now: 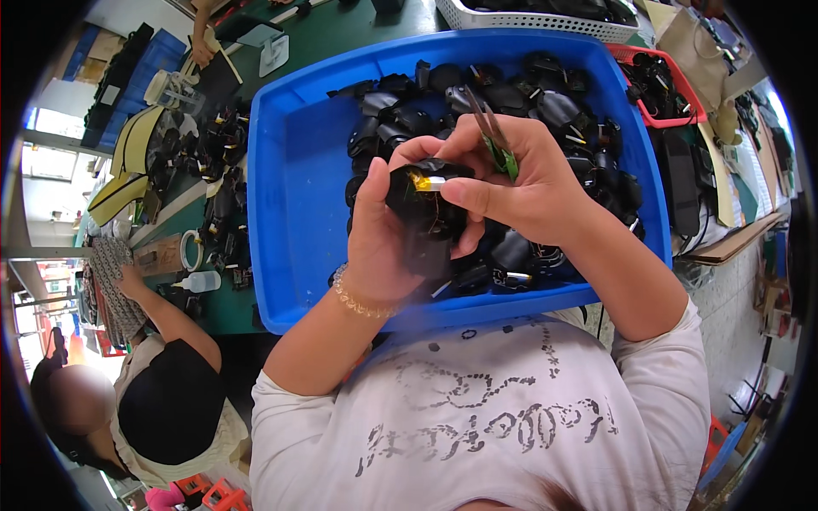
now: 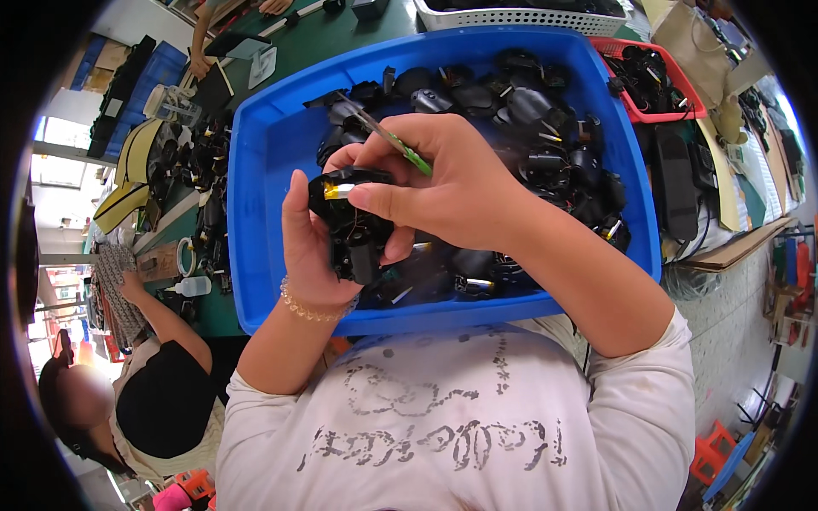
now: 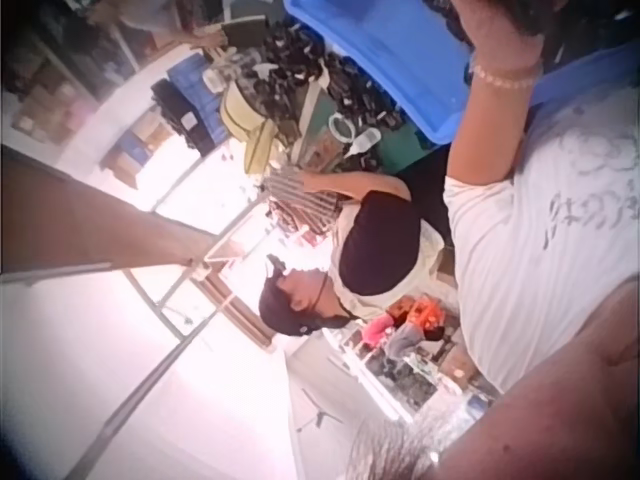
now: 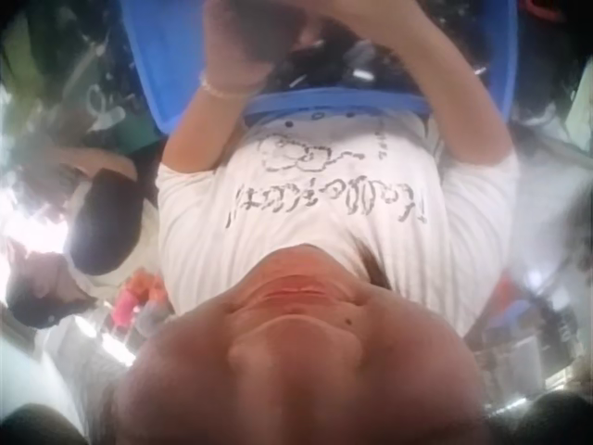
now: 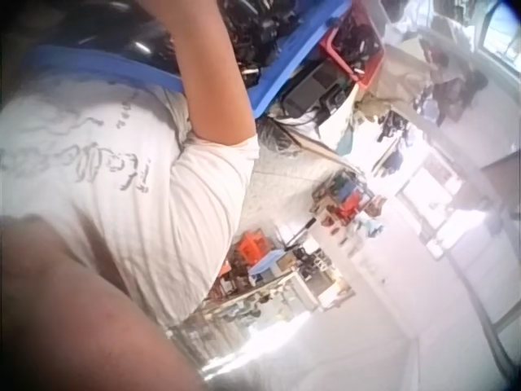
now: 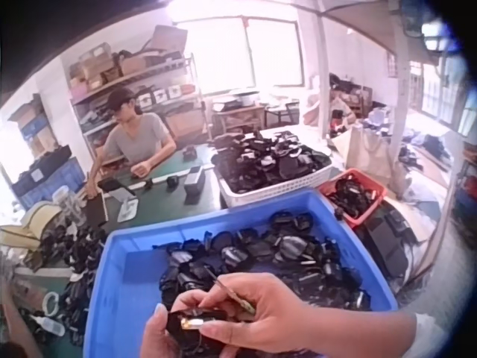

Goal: Manually assemble and connect wiring components within a small electronic housing.

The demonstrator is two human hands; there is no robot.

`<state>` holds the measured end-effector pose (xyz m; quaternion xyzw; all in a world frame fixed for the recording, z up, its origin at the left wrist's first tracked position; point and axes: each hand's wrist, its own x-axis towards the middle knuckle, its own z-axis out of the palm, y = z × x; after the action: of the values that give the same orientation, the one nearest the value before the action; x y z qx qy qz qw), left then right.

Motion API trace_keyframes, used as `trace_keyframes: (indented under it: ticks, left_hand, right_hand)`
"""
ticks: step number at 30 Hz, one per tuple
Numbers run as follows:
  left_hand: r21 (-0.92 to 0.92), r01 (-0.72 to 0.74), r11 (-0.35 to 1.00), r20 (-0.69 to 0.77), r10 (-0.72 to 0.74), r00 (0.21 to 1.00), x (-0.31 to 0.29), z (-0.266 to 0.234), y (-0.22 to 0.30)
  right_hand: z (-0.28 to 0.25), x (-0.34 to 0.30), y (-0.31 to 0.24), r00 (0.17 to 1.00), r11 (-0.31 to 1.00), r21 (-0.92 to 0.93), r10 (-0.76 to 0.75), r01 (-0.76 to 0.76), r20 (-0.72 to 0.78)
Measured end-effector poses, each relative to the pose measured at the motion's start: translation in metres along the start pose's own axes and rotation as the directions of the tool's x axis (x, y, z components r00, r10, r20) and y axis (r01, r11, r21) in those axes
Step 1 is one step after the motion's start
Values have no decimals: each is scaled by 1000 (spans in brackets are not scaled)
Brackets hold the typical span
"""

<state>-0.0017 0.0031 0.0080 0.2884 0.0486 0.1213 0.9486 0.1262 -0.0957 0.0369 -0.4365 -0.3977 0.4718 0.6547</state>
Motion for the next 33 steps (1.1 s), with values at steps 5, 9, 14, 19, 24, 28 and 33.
trace_keyframes:
  ticks: [5,9,14,19,24,28,33]
  left_hand:
    - [32,3,999,-6,-3,1000,3,-3,0]
    - [-17,51,999,-35,-52,998,6,-12,2]
    - [-160,34,987,-51,-42,998,16,-31,9]
    - [-313,-223,923,-327,115,938,5,-45,41]
    - [-341,-427,838,-306,330,893,-24,-46,90]
    - [-102,-538,837,-480,432,763,-62,-61,142]
    - [257,-455,852,-599,511,617,-81,-139,202]
  right_hand:
    - [-2,2,7,999,999,-19,-32,32,-8]
    - [-5,6,12,997,990,-139,-41,31,-72]
    - [14,1,0,924,926,-274,-321,260,-207]
    - [78,-21,-40,821,964,-250,70,91,567]
    - [123,-28,-99,453,957,-152,252,-245,855]
    - [121,-16,-113,275,862,-340,454,-376,848]
    - [127,-30,-85,272,937,-305,342,-171,900]
